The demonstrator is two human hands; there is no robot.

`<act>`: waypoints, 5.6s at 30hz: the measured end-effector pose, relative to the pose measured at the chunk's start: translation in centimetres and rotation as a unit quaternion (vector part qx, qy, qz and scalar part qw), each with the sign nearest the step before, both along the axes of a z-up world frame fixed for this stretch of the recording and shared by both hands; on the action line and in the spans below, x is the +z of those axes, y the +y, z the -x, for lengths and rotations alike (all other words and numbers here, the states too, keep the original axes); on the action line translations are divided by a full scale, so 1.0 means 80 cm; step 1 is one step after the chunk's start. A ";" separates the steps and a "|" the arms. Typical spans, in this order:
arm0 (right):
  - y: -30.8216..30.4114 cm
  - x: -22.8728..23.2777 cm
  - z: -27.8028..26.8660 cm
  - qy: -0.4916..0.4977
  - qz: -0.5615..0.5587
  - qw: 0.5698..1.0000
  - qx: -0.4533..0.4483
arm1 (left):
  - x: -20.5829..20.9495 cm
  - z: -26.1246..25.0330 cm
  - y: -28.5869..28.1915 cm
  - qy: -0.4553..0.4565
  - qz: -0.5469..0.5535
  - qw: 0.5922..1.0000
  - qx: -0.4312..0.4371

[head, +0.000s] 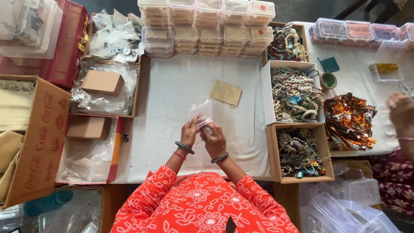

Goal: The person handles a blue beaded bracelet, placing it into a small plastic bag. They then pick up a beige cloth pouch, place the bagged bracelet inside, and tie it shut. Finally, they wipe a clear plastic container with a pink cloth and place the pouch inside.

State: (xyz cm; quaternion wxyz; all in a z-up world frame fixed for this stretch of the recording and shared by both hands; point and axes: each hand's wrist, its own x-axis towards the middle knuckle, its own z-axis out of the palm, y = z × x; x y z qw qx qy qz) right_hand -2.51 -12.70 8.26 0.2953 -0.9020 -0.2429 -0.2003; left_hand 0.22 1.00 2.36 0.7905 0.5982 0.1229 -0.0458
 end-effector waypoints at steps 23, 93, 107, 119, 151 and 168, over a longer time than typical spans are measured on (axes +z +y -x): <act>0.003 -0.021 0.016 0.159 -0.044 0.983 0.086 | 0.030 -0.015 0.015 -0.070 -0.176 0.980 -0.056; -0.141 -0.094 -0.052 0.183 -0.066 0.981 0.012 | -0.019 -0.003 0.036 0.096 0.052 0.986 0.127; -0.203 -0.111 -0.072 0.222 -0.094 0.969 0.045 | -0.108 0.040 -0.010 0.112 -0.167 0.961 0.192; -0.213 -0.133 -0.082 0.259 -0.115 0.958 0.050 | -0.070 0.077 -0.230 -0.150 -0.283 0.864 -0.389; -0.325 0.004 0.005 0.302 -0.176 0.933 -0.089 | -0.069 -0.057 -0.268 0.131 0.043 0.970 -0.200; -0.762 -0.032 -0.169 -0.013 -0.464 0.691 -0.555 | -0.068 0.031 -0.126 0.158 -0.124 0.975 -0.096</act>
